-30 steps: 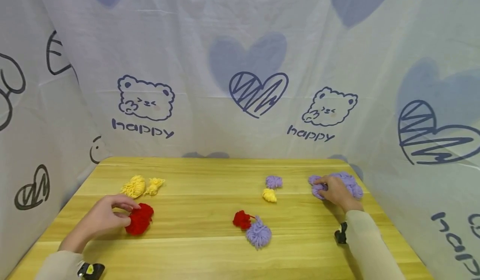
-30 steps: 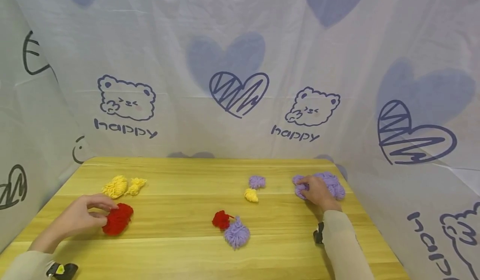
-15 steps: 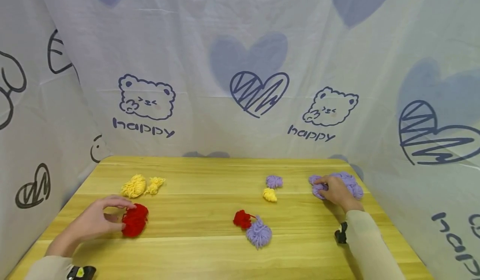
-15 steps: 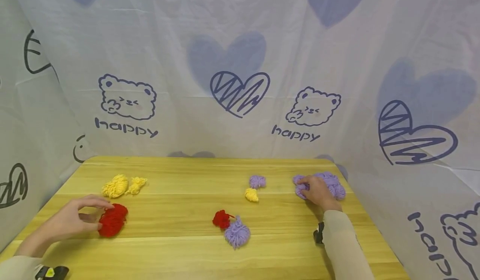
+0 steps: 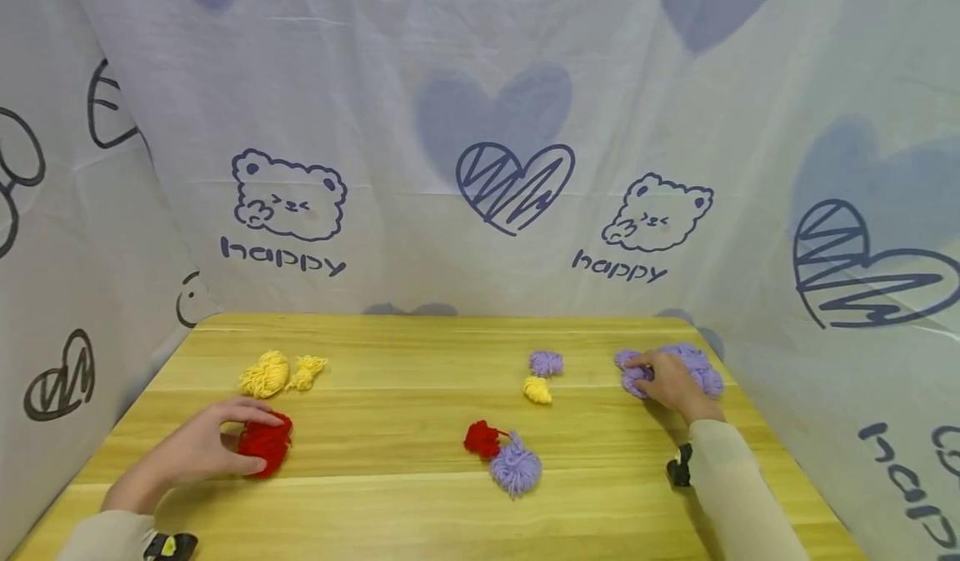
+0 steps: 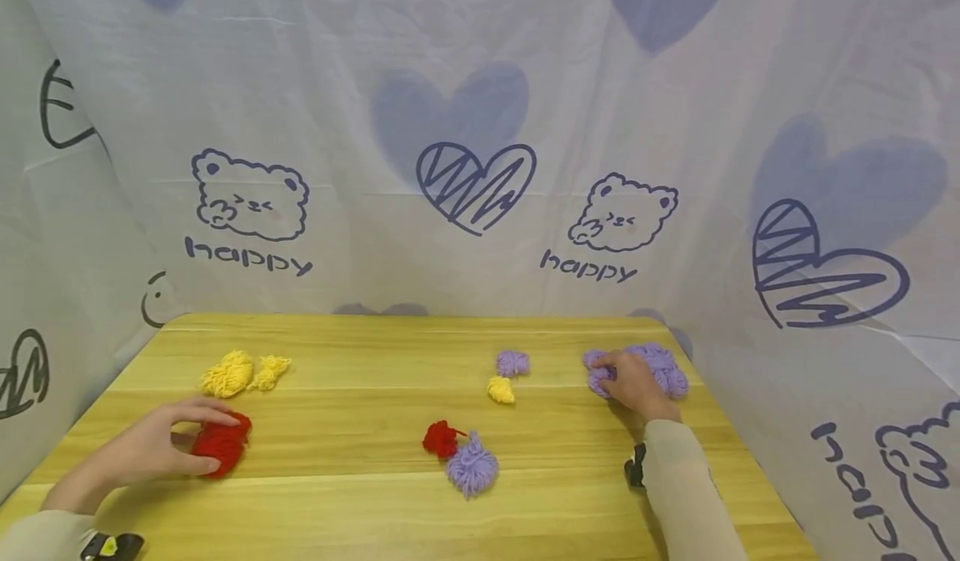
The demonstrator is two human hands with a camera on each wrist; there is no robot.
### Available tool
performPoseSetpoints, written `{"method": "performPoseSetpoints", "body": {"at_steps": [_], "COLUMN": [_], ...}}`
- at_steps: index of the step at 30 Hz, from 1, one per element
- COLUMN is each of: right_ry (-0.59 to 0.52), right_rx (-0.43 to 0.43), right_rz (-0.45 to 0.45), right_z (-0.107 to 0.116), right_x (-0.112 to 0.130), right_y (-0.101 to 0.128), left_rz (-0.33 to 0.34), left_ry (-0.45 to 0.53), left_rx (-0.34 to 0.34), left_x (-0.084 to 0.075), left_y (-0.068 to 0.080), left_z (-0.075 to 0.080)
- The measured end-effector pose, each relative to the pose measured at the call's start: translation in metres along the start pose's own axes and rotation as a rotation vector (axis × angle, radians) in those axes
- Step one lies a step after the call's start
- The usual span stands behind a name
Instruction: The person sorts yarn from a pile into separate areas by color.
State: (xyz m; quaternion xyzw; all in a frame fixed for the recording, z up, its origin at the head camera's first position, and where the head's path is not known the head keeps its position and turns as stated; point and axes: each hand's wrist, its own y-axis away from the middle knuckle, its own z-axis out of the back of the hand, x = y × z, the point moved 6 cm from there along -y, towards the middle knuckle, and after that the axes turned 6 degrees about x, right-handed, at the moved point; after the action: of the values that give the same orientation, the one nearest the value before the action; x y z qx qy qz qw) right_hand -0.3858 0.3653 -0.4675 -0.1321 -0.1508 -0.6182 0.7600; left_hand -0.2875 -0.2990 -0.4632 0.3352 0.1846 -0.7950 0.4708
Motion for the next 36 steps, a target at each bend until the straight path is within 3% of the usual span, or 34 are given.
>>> {"method": "performPoseSetpoints", "body": {"at_steps": [3, 16, 19, 25, 31, 36], "right_ry": [0.004, 0.011, 0.015, 0.007, -0.008, -0.014], "right_rx": [-0.007, -0.031, -0.033, -0.023, -0.004, 0.006], "right_rz": [0.015, 0.068, 0.076, 0.079, 0.087, 0.074], "right_z": [0.001, 0.003, 0.003, 0.002, 0.006, 0.011], "right_x": [0.003, 0.009, 0.008, 0.008, 0.014, 0.016], "right_y": [-0.002, -0.003, -0.003, -0.003, 0.000, 0.001], "left_rz": [0.035, 0.062, 0.091, 0.140, 0.178, 0.194], "left_ry": [-0.006, -0.014, -0.069, -0.153, -0.091, -0.125], "left_rx": [0.000, 0.010, -0.002, -0.011, 0.022, 0.022], "left_x": [0.004, 0.013, 0.015, 0.022, 0.025, 0.026], "left_y": [0.003, 0.018, 0.019, 0.021, 0.021, 0.018], "left_z": [0.004, 0.019, 0.021, 0.022, 0.019, 0.017]}}
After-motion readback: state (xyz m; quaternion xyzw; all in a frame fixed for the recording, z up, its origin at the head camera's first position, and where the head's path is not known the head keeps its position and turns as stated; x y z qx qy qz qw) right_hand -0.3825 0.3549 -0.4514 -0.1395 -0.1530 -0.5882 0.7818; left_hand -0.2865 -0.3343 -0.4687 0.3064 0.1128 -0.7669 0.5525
